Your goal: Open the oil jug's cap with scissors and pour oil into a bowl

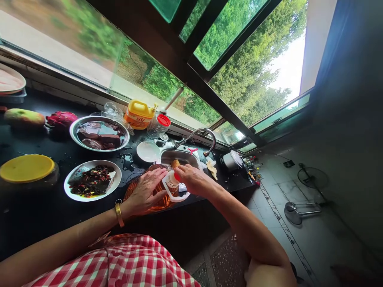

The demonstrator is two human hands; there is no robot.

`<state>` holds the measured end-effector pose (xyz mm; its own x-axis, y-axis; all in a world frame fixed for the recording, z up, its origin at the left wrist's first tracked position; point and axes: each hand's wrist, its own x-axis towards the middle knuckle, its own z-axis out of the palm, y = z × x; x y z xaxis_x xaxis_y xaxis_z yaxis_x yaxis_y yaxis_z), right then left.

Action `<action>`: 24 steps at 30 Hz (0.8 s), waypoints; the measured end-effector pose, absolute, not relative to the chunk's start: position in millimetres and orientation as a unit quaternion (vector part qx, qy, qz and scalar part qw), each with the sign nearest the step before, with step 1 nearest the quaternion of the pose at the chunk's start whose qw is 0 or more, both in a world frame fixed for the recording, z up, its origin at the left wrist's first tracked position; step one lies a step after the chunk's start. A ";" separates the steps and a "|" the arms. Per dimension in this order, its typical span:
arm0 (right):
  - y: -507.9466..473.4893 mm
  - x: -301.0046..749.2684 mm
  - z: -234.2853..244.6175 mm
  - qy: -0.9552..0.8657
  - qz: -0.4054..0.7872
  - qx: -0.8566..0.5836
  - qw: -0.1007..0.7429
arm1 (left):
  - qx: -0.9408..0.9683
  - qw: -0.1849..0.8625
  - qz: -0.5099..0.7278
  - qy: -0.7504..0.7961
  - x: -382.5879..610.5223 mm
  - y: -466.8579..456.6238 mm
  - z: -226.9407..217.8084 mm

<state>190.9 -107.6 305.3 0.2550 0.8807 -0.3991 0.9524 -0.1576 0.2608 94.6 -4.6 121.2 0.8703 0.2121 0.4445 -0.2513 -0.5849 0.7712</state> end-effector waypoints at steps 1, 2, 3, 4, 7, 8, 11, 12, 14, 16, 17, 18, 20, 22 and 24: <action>-107.8 191.4 305.2 0.612 -0.075 0.753 0.231 | 0.852 0.457 0.255 -0.014 94.4 -4.4 121.4; -108.3 192.4 304.8 0.617 -0.075 0.750 0.227 | 0.851 0.458 0.256 -0.016 94.1 -4.2 121.8; -109.1 193.6 303.9 0.620 -0.077 0.748 0.223 | 0.852 0.457 0.256 -0.017 93.7 -4.0 122.2; -110.0 194.9 302.7 0.621 -0.079 0.749 0.218 | 0.853 0.455 0.255 -0.018 93.2 -3.9 122.8; -113.7 198.1 297.4 0.617 -0.077 0.756 0.203 | 0.859 0.448 0.246 -0.016 91.8 -3.5 124.3; -114.9 198.6 295.6 0.616 -0.072 0.759 0.196 | 0.861 0.446 0.244 -0.015 91.5 -3.5 124.8; -117.5 198.6 291.5 0.611 -0.059 0.769 0.178 | 0.864 0.442 0.240 -0.014 91.1 -3.6 125.9; -117.8 198.1 291.0 0.605 -0.058 0.775 0.176 | 0.865 0.441 0.239 -0.013 91.1 -3.7 126.2; -117.0 196.4 291.2 0.583 -0.062 0.790 0.181 | 0.865 0.440 0.241 -0.010 91.5 -3.9 126.7; -114.2 193.1 291.6 0.552 -0.062 0.807 0.198 | 0.864 0.441 0.242 -0.008 92.2 -4.2 126.6; -111.9 190.6 291.2 0.538 -0.062 0.815 0.209 | 0.864 0.441 0.243 -0.007 92.6 -4.5 126.4; -109.0 187.4 290.2 0.523 -0.061 0.821 0.220 | 0.863 0.442 0.244 -0.007 93.2 -4.8 126.0; -102.5 179.8 285.7 0.481 -0.048 0.844 0.232 | 0.861 0.443 0.248 -0.005 94.1 -5.5 125.0; -96.7 172.4 279.8 0.421 -0.022 0.879 0.224 | 0.860 0.443 0.253 -0.003 94.7 -6.1 124.1; -94.1 168.9 276.7 0.365 0.001 0.909 0.202 | 0.859 0.443 0.255 -0.005 94.7 -6.0 123.7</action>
<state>168.9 -94.1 276.7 0.7335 0.6638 -0.1462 0.6631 -0.6516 0.3684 94.7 -6.0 123.7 0.8697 0.2180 0.4428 -0.2344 -0.6071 0.7593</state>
